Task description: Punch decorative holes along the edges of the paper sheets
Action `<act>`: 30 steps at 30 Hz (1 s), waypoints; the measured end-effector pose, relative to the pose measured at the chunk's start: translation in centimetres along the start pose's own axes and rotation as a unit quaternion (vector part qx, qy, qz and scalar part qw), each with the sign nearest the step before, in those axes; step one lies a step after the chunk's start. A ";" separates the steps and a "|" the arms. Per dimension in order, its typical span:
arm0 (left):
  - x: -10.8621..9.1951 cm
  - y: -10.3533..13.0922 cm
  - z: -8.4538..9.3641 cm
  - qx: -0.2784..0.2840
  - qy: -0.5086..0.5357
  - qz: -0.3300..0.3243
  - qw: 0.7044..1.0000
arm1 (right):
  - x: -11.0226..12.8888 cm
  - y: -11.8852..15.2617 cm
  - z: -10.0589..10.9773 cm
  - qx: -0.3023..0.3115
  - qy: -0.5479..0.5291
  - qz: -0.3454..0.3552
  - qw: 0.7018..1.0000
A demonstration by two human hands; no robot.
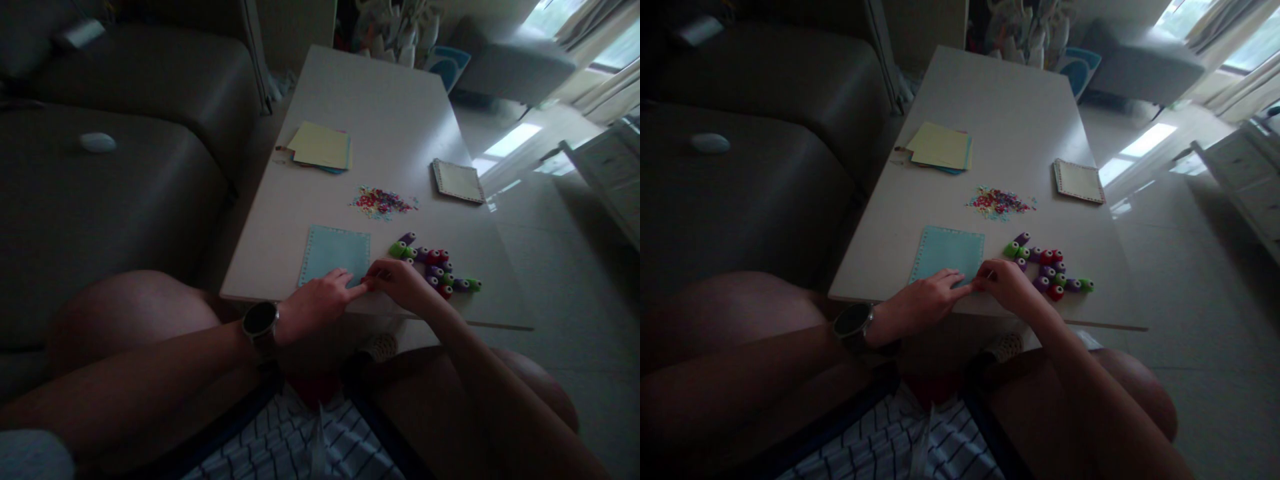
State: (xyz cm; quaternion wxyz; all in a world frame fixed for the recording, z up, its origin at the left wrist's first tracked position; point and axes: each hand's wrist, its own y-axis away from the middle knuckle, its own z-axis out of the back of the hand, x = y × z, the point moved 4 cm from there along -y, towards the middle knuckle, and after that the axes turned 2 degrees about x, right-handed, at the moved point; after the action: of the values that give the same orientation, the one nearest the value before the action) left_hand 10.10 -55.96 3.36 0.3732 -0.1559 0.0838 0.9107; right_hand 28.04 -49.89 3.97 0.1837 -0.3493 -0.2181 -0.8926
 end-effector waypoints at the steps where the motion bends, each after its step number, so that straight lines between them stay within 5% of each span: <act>1: 0.0 0.0 0.1 -0.001 0.004 -0.002 1.000 | 0.0 -0.1 0.0 0.006 -0.001 -0.006 1.000; 15: -0.1 -0.7 0.9 0.029 -0.003 0.007 1.000 | 0.9 -0.7 0.2 -0.015 0.104 -0.046 0.993; 25: 0.6 -0.3 1.4 0.022 0.023 -0.002 0.999 | 0.1 -0.1 1.2 -0.013 0.069 -0.033 0.997; 30: 1.0 0.2 1.4 0.018 0.045 0.001 0.999 | 0.3 1.2 2.5 -0.092 0.084 0.016 0.992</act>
State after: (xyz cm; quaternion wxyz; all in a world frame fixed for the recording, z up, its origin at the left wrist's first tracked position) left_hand 9.01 -55.08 4.30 0.3711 -0.1900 0.1172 0.9014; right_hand 29.76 -49.68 6.18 0.1826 -0.2917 -0.1135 -0.9320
